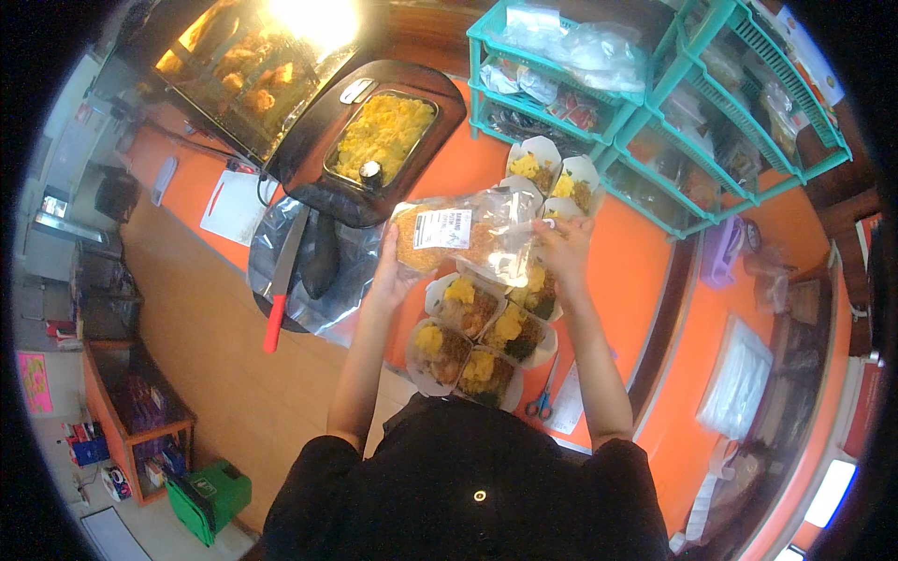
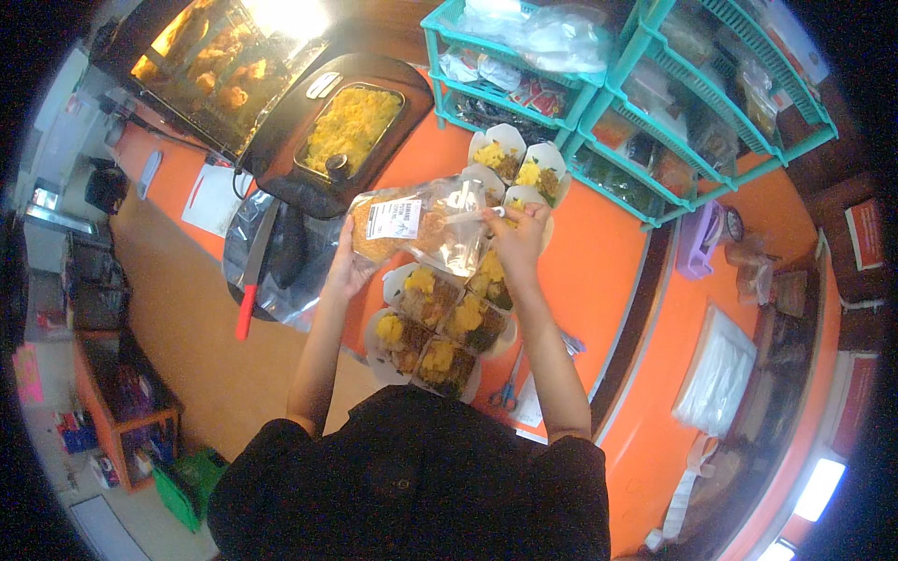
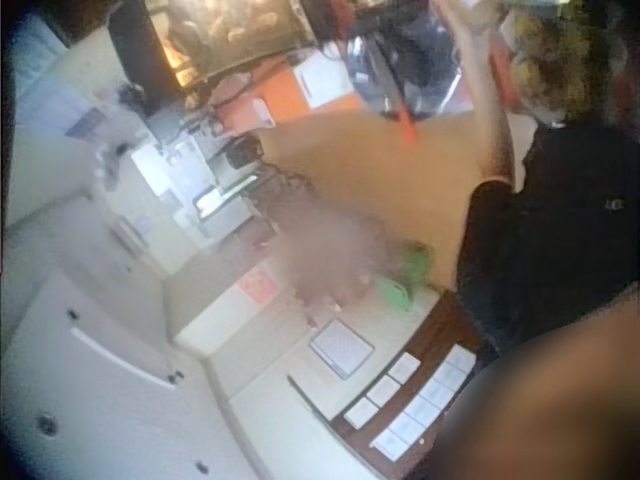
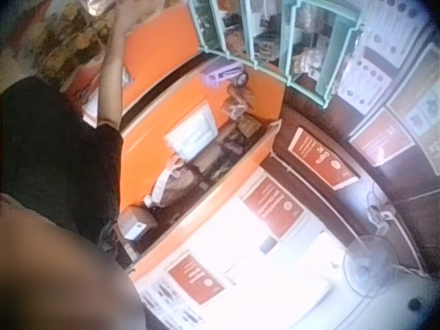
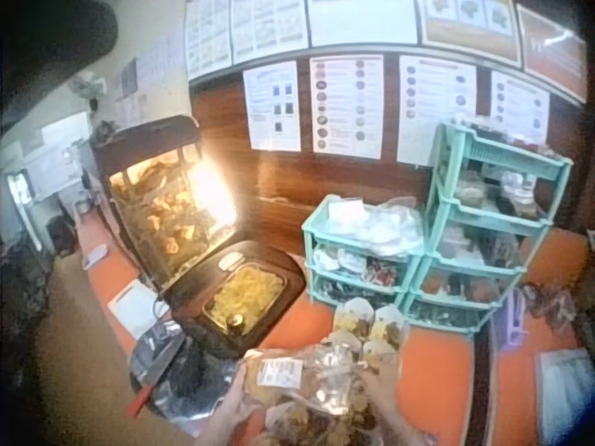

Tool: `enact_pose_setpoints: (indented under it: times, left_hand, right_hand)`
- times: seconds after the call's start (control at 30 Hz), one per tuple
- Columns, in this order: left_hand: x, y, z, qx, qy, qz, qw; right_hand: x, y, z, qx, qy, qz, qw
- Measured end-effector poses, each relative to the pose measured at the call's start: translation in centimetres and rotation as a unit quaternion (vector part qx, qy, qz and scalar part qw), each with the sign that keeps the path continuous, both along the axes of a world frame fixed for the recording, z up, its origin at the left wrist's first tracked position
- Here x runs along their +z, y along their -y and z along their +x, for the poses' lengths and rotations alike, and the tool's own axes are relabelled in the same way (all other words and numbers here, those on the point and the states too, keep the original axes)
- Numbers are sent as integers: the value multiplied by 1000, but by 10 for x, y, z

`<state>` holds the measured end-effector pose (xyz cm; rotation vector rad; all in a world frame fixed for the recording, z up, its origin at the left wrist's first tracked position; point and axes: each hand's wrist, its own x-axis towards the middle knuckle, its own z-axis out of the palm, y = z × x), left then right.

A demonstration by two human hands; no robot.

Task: The person assembles food containers by adding green garnish and bread pieces to pre-filled compartments. They use scissors to cut garnish packets and place contents into each container, then add bread from a bag into the same containers.

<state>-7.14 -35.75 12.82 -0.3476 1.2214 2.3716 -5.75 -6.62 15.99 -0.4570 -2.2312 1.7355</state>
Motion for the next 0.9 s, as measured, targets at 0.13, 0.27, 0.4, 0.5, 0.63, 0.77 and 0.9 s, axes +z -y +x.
enact_pose_setpoints:
  times: [0.13, 0.27, 0.4, 0.5, 0.63, 0.77, 0.9]
  left_hand:
    - [-4, 0, -15, 7, 7, 1, 1000]
    - [-14, -3, -22, 18, -16, -5, 1000]
    - [-29, 2, -25, 43, 7, -28, 999]
    - [-38, 11, -22, 79, 43, -22, 996]
    - [-42, 23, -14, 96, 14, -21, 995]
    - [-47, 31, -11, 112, 20, 9, 993]
    - [-47, 35, -6, 149, 38, 4, 988]
  right_hand:
    - [-1, -18, -13, -33, 23, -55, 998]
    - [-12, -41, -24, -35, 34, -34, 998]
    - [-28, -67, -33, -43, 34, -66, 996]
    - [-36, -80, -36, -82, 28, -32, 996]
    - [-41, -77, -35, -82, -15, 194, 977]
    - [-34, -60, -33, -39, -65, 316, 946]
    - [-21, -49, -31, -7, -75, 363, 929]
